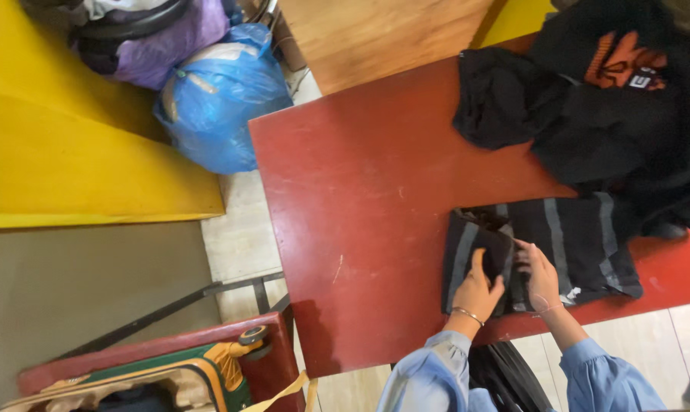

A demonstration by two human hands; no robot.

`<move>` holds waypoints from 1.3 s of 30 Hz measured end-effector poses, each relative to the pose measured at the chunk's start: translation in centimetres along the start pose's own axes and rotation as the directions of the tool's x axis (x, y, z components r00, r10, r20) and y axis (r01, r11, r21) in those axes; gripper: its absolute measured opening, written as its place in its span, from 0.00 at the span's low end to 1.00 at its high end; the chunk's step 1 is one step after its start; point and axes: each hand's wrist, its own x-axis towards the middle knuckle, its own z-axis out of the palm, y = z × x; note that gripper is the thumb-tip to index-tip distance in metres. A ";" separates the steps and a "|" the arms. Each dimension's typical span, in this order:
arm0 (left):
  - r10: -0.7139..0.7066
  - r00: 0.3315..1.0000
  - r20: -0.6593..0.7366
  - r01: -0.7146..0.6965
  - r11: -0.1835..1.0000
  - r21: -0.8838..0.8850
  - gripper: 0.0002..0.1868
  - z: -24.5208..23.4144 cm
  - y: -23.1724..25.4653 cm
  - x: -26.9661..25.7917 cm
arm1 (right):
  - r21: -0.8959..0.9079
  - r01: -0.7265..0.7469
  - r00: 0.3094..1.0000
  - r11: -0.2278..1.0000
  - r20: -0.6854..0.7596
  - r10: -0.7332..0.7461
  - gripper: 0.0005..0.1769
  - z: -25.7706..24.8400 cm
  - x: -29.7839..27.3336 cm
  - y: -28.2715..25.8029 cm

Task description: The person folds a striped shirt and a black t-shirt on a red table, then places them into an open suitcase. The person also packs a box of Pepsodent toothpaste and a small black bottle into the suitcase.

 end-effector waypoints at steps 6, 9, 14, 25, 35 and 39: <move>0.007 0.998 0.064 0.008 0.971 -0.239 0.36 -2.1 -0.9 0.0 | -0.332 0.083 0.996 0.940 0.038 -0.075 0.35 2.7 -1.6 -3.7; 0.084 0.932 -0.352 -0.051 0.993 0.102 0.25 -3.4 -1.4 -0.3 | -0.425 -0.035 0.998 0.904 -0.057 0.012 0.32 3.9 -1.9 -4.3; 0.102 0.900 -0.423 0.013 0.965 0.261 0.38 -3.9 -3.2 -1.2 | -0.421 0.290 0.951 0.859 0.026 -0.309 0.26 3.8 0.2 -2.3; -0.064 0.970 -0.234 0.080 0.995 0.063 0.43 -1.1 -6.5 -2.9 | -0.614 0.385 0.866 0.689 -0.016 -0.499 0.23 4.6 0.4 -3.6; -0.085 0.948 -0.307 0.102 0.994 0.042 0.47 -1.8 -5.1 2.8 | -0.653 0.360 0.808 0.667 -0.139 -0.572 0.30 6.0 -2.6 -5.5; -0.152 0.957 -0.247 0.161 0.987 0.019 0.48 -1.7 -5.8 2.5 | -0.604 0.328 0.913 0.727 0.005 -0.408 0.28 3.3 1.2 -3.4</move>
